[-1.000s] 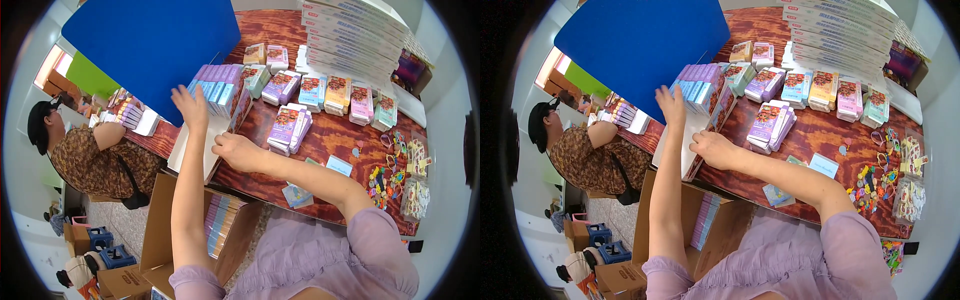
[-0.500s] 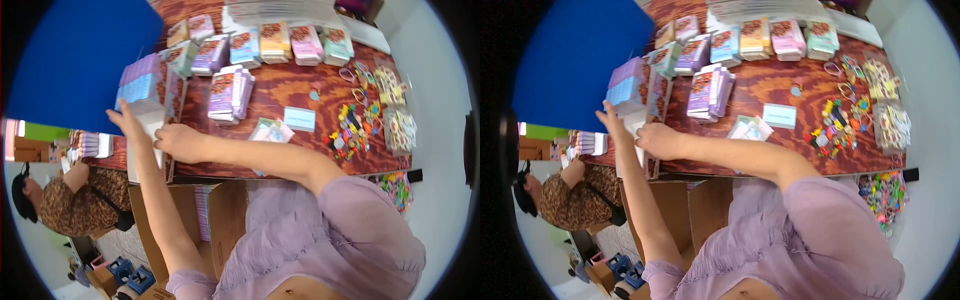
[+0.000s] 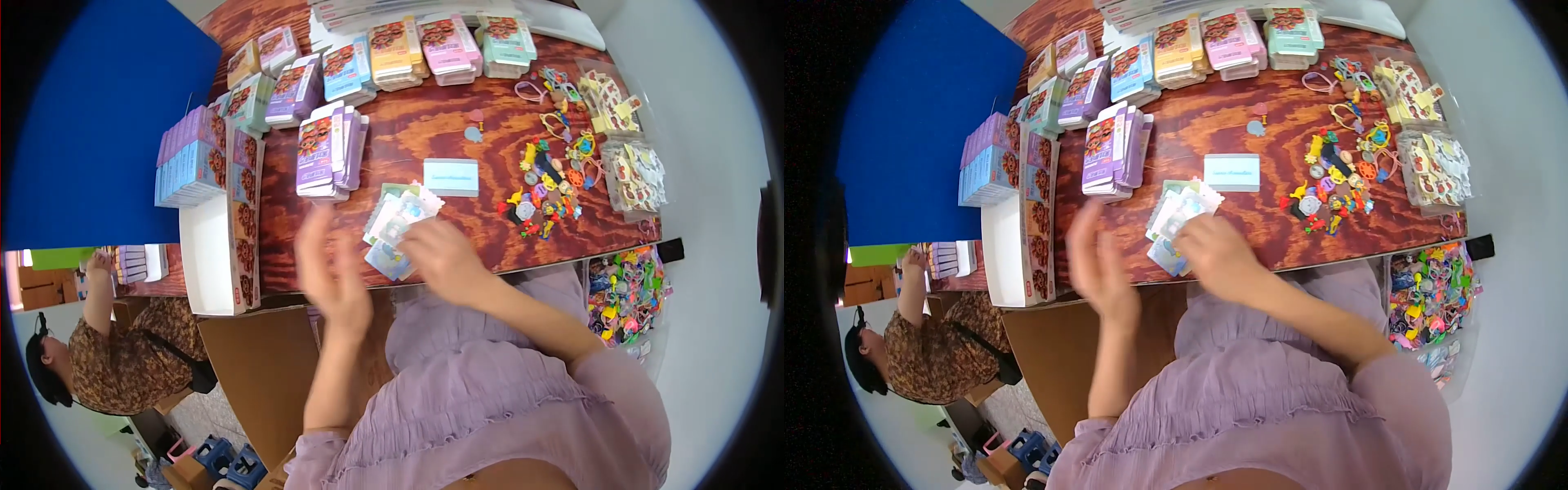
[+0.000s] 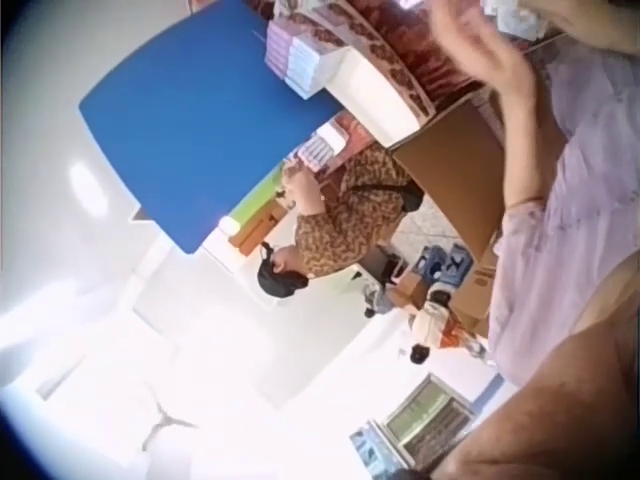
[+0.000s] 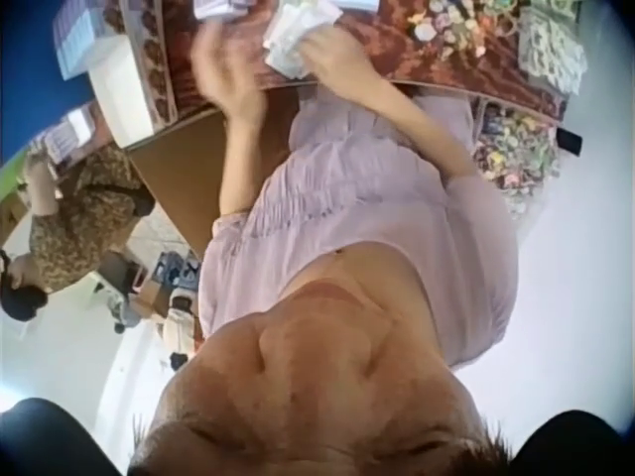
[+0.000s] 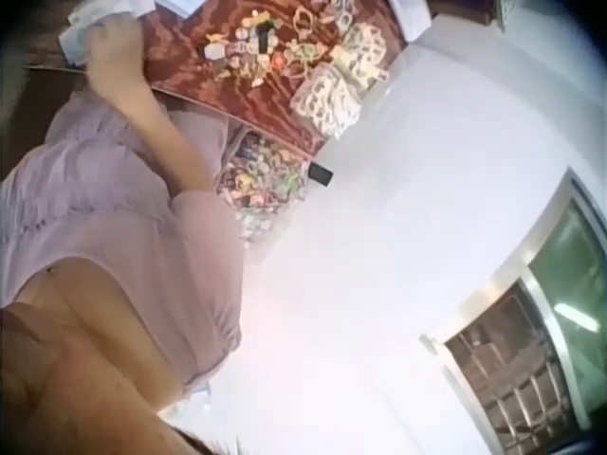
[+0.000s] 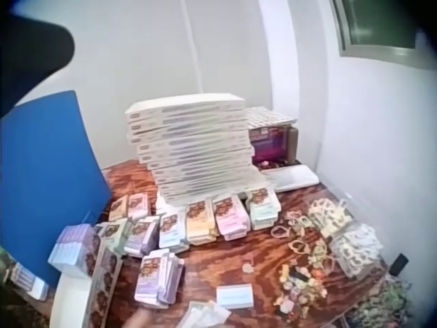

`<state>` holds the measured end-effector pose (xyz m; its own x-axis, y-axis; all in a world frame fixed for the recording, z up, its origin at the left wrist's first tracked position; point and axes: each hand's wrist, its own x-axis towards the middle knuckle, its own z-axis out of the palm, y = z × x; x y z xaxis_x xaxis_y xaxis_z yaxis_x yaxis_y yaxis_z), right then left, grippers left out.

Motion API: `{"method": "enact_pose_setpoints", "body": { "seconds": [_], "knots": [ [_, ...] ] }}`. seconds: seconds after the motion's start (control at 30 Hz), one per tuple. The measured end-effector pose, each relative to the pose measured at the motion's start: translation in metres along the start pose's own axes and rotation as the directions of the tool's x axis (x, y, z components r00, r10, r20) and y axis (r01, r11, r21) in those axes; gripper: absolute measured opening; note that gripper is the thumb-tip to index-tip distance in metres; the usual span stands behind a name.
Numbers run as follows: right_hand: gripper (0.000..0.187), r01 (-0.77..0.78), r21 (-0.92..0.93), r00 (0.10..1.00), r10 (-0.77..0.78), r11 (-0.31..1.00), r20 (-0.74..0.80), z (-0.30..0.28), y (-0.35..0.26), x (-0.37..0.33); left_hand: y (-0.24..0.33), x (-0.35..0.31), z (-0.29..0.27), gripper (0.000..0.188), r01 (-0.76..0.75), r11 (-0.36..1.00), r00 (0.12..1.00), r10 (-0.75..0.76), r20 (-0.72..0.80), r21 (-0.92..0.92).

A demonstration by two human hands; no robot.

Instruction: Organizing and preparing small toy boxes and cards on a workstation.

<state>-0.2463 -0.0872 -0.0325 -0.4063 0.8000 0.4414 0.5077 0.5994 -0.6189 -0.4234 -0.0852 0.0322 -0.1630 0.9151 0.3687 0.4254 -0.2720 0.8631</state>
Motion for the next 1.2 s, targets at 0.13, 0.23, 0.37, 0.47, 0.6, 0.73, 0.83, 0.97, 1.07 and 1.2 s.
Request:
{"method": "enact_pose_setpoints", "body": {
  "seconds": [0.13, 0.23, 0.37, 0.47, 0.6, 0.73, 0.83, 0.97, 1.07, 1.2],
  "knots": [
    [0.015, -0.226, -0.08, 0.96, 0.208, 0.971, -0.19, -0.053, 0.015, -0.04, -0.056, -0.048, 0.049, 0.087, -0.084, 0.787, 0.923, -0.17, 0.346, 0.611],
    [0.012, -0.308, -0.083, 0.938, 0.288, 0.948, -0.19, -0.077, 0.022, -0.075, -0.052, -0.043, 0.078, 0.09, -0.183, 0.66, 0.91, -0.168, 0.38, 0.729],
    [0.012, -0.318, -0.04, 0.934, 0.305, 0.947, -0.187, -0.091, 0.028, -0.105, -0.049, -0.026, 0.131, 0.089, -0.212, 0.681, 0.921, -0.102, 0.377, 0.701],
    [0.012, -0.308, 0.002, 0.931, 0.302, 0.952, -0.205, -0.104, 0.034, -0.108, -0.041, -0.022, 0.168, 0.087, -0.229, 0.73, 0.927, -0.039, 0.373, 0.645],
    [0.013, -0.27, 0.039, 0.935, 0.271, 0.962, -0.227, -0.112, 0.058, -0.116, -0.031, -0.022, 0.206, 0.072, -0.24, 0.774, 0.922, -0.007, 0.388, 0.586],
    [0.015, -0.188, 0.012, 0.959, 0.186, 0.982, -0.214, -0.113, 0.062, -0.12, -0.034, -0.022, 0.214, 0.069, -0.169, 0.789, 0.97, 0.025, 0.243, 0.591],
    [0.019, -0.168, -0.037, 0.962, 0.156, 0.985, -0.226, -0.114, 0.063, -0.118, -0.025, -0.021, 0.199, 0.06, -0.138, 0.923, 0.969, 0.051, 0.242, 0.358],
    [0.022, -0.14, -0.144, 0.981, 0.117, 0.98, -0.154, -0.108, 0.066, -0.118, -0.028, 0.0, 0.167, 0.046, -0.068, 0.917, 0.985, -0.002, 0.174, 0.392],
    [0.022, -0.133, -0.157, 0.985, 0.113, 0.979, -0.13, -0.106, 0.067, -0.12, -0.026, 0.056, 0.139, 0.035, -0.144, 0.883, 0.988, 0.103, 0.116, 0.447],
    [0.022, -0.136, -0.2, 0.983, 0.108, 0.97, -0.147, -0.103, 0.069, -0.121, -0.042, 0.151, 0.126, 0.024, -0.127, 0.867, 0.992, 0.105, 0.073, 0.482]
  ]
}}
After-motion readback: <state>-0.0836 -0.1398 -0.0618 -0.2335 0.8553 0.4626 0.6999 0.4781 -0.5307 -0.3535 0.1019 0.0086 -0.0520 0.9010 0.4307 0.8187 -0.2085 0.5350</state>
